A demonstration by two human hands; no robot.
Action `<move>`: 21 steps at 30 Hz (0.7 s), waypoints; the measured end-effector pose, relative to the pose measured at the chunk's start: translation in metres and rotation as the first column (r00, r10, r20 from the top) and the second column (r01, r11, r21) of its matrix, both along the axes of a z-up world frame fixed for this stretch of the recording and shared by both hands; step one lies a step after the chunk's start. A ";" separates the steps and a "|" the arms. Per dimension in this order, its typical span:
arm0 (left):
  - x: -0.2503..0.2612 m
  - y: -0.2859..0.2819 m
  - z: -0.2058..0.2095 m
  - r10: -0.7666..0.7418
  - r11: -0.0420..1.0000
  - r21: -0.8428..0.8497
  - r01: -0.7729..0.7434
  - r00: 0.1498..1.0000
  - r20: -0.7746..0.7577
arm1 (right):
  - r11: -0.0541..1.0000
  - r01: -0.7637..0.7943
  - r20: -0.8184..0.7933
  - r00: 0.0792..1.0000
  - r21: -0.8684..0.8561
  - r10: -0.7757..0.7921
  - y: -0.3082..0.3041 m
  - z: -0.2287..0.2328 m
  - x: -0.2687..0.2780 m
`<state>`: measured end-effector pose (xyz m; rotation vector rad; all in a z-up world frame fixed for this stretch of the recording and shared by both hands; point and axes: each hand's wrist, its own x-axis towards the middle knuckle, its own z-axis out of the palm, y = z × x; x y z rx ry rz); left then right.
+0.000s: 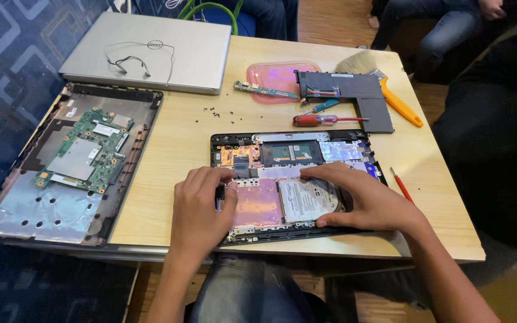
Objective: The person uses a screwdriver to remove screws from the internal chassis of a disassembled laptop. They then remove the hard drive and motherboard, place them on the table, and subsequently reposition the motherboard back into the laptop chassis.
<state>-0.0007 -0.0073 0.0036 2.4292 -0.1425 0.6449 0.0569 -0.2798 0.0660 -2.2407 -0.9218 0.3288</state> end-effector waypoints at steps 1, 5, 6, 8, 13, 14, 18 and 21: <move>-0.003 -0.004 0.006 -0.003 1.000 0.002 0.003 1.000 0.002 | 1.000 0.003 0.002 1.000 0.002 -0.003 -0.004 -0.002 -0.001; -0.008 -0.024 0.026 -0.196 0.968 0.176 0.181 0.978 0.071 | 0.992 -0.037 0.085 0.995 -0.121 0.047 -0.021 -0.006 -0.001; -0.009 -0.031 0.030 -0.279 0.944 0.195 0.266 0.959 0.043 | 0.991 -0.021 0.106 0.994 -0.129 0.035 -0.025 -0.007 -0.001; -0.005 -0.039 0.023 -0.290 0.928 0.250 0.276 0.957 0.021 | 0.992 -0.002 0.086 0.996 -0.128 0.013 -0.028 -0.010 -0.002; 0.007 -0.046 0.019 -0.305 0.903 0.303 0.305 0.951 -0.048 | 0.997 0.066 0.037 0.997 -0.029 -0.065 -0.033 -0.015 0.000; 0.008 -0.046 0.022 -0.321 0.905 0.278 0.322 0.946 -0.052 | 0.998 0.040 0.057 0.998 -0.049 -0.037 -0.035 -0.017 0.002; 0.010 -0.046 0.019 -0.330 0.907 0.258 0.333 0.942 -0.056 | 0.999 -0.034 0.069 0.997 -0.014 0.035 -0.038 -0.020 0.001; 0.013 -0.047 0.021 -0.339 0.906 0.229 0.356 0.934 -0.110 | 0.998 -0.068 -0.004 0.998 0.016 0.068 -0.039 -0.015 0.002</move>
